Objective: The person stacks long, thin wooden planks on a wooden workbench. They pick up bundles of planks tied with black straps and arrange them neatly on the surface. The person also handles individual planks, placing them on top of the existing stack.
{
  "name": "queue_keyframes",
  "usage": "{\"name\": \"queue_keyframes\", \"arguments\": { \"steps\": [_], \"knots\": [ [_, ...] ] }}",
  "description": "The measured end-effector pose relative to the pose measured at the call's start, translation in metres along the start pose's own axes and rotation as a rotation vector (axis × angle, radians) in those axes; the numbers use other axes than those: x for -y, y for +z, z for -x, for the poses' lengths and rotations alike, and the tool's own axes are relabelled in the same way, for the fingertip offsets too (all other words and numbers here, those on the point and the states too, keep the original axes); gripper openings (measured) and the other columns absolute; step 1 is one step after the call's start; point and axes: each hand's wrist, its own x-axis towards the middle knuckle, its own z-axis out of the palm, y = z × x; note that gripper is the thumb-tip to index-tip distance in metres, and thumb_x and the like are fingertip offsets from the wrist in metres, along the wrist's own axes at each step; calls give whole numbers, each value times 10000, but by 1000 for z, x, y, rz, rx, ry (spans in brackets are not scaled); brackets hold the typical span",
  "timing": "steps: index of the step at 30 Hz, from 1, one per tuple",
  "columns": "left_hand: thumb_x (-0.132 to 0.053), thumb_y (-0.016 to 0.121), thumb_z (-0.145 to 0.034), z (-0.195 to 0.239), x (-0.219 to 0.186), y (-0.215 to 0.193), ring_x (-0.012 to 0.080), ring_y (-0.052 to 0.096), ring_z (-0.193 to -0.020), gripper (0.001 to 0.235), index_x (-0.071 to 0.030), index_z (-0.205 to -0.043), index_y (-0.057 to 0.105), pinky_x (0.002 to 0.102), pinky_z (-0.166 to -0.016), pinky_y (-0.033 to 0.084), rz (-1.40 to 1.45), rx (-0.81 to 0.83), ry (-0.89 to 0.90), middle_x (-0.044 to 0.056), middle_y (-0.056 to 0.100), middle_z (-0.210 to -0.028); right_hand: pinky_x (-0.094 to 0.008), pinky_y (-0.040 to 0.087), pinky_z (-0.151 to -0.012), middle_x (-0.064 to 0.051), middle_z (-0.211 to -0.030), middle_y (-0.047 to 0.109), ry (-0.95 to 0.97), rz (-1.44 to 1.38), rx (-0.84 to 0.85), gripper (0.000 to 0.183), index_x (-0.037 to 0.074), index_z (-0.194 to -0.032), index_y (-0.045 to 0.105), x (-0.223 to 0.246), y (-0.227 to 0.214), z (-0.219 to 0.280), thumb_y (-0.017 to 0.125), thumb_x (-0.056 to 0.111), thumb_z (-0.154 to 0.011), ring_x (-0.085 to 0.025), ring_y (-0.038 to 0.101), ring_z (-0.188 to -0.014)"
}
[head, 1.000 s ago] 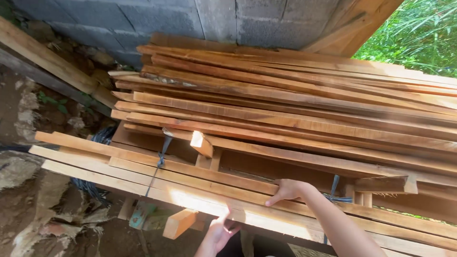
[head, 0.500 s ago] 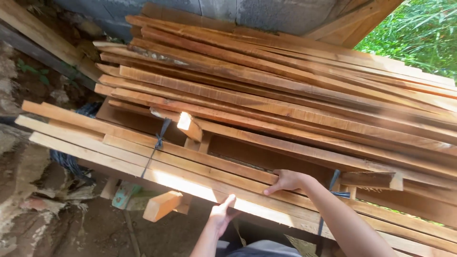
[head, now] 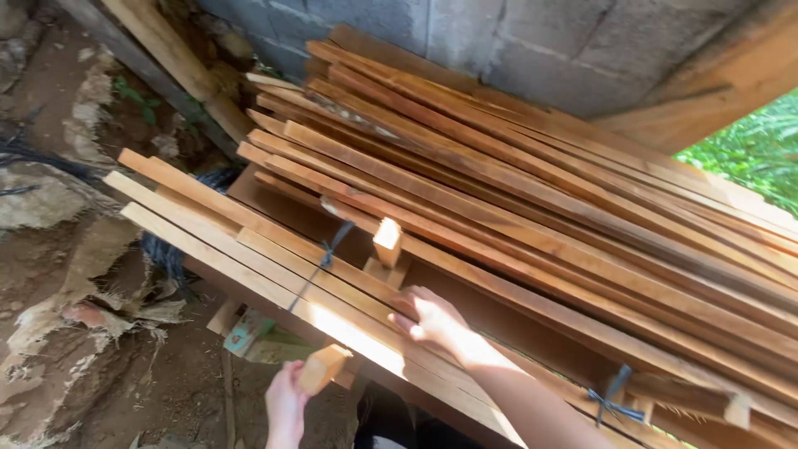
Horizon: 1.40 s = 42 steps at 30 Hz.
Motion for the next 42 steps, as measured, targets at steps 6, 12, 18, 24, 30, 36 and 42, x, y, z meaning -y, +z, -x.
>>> {"name": "queue_keyframes", "arguments": {
  "steps": [6, 12, 18, 24, 30, 36, 42],
  "knots": [
    [-605, 250, -979, -26, -113, 55, 428, 206, -1527, 859, -51, -1624, 123, 569, -1240, 258, -2, 0, 31, 240, 150, -1672, -427, 486, -1039, -142, -1401, 594, -60, -141, -219, 685, 57, -1401, 526, 72, 38, -147, 583, 547, -925, -335, 600, -1251],
    [-681, 365, -931, -61, -136, 106, 428, 362, -1488, 971, -45, -1624, 121, 550, -1216, 360, 49, -226, -212, 271, 233, -1646, -432, 518, -1061, -257, -1384, 602, 251, -20, 117, 973, -61, -1393, 551, 112, 43, -234, 597, 729, -826, -399, 629, -1253],
    [-551, 424, -924, -98, -109, 91, 369, 512, -1361, 821, -150, -1613, 228, 483, -1083, 451, 403, -111, -136, 222, 426, -1566, -342, 589, -898, -187, -1202, 742, 417, -215, 267, 942, -50, -1226, 705, 111, 44, -269, 674, 723, -689, -290, 744, -1073],
    [-538, 431, -900, -95, -125, 77, 348, 518, -1338, 765, -146, -1556, 383, 497, -1065, 409, 553, 58, -295, 189, 523, -1500, -421, 204, -1254, 11, -1606, 498, 491, -448, 589, 841, 163, -1414, 642, 95, 46, -295, 627, 641, -722, -222, 384, -1525],
    [-614, 393, -862, -89, -131, 76, 396, 470, -1402, 863, -148, -1586, 354, 540, -1087, 373, 472, 62, -350, 200, 498, -1525, -556, 162, -1264, 8, -1637, 443, 534, -355, 593, 938, 222, -1441, 621, 113, 41, -284, 600, 724, -648, -267, 318, -1554],
    [-622, 380, -902, -105, -111, 68, 323, 470, -1444, 861, -123, -1603, 348, 465, -1150, 386, 427, 150, -268, 162, 463, -1604, -431, 480, -1086, -154, -1291, 709, 380, -439, 302, 828, 49, -1215, 744, 76, 74, -295, 645, 695, -708, -312, 643, -1257],
    [-489, 322, -1020, -79, -90, 40, 277, 539, -1356, 690, 3, -1480, 473, 418, -1123, 428, 114, -57, 15, 172, 532, -1504, -554, 358, -1153, -118, -1697, 175, -57, 64, 58, 832, 90, -1592, 223, 96, 56, -212, 435, 579, -952, -363, 279, -1512]
  ]
}}
